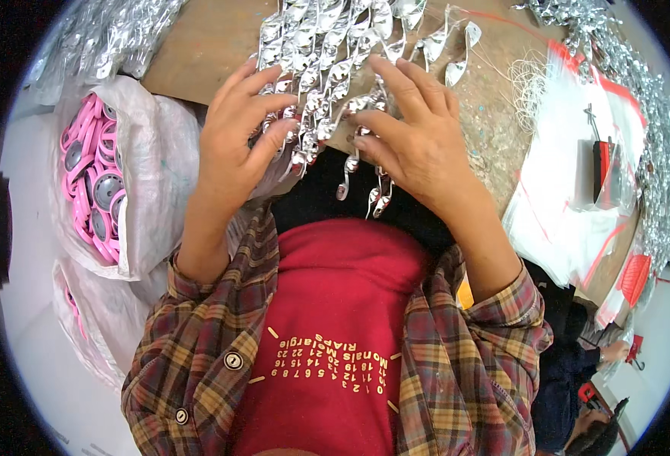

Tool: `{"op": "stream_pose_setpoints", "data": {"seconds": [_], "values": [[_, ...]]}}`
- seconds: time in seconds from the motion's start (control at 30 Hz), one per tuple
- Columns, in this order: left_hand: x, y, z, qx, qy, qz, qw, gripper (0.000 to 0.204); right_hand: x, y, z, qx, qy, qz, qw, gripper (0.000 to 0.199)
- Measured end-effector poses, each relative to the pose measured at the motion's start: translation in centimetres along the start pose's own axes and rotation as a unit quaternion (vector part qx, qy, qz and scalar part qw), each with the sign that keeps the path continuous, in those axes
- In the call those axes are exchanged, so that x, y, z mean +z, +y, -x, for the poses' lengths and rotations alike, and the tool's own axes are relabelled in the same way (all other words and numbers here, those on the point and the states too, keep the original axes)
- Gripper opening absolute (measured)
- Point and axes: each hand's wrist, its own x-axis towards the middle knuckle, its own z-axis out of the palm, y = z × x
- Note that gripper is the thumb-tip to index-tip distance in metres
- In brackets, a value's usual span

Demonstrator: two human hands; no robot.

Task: Preparing and packaging silver leaf-shaped decorative items into plastic bags.

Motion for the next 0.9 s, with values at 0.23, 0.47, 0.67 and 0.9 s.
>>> {"op": "stream_pose_setpoints", "data": {"seconds": [0.23, 0.47, 0.67, 0.9], "values": [[0.0, -0.3, 0.4, -0.016, -0.04, -0.031, 0.999, 0.024, -0.7, 0.6, 1.0, 0.029, -0.012, -0.001, 1.0, 0.017], [0.3, -0.6, 0.4, -0.01, -0.023, 0.004, 1.0, 0.018, -0.9, 0.2, -1.0, 0.009, -0.009, 0.017, 1.0, 0.035], [0.3, -0.7, 0.5, -0.019, -0.006, 0.015, 1.0, 0.018, 1.2, 0.5, -3.7, -0.076, -0.023, 0.056, 0.995, 0.045], [0.0, -1.0, 0.5, -0.025, -0.006, 0.015, 1.0, 0.021, 1.9, 1.9, -3.6, -0.113, 0.028, 0.066, 0.991, 0.019]]}}
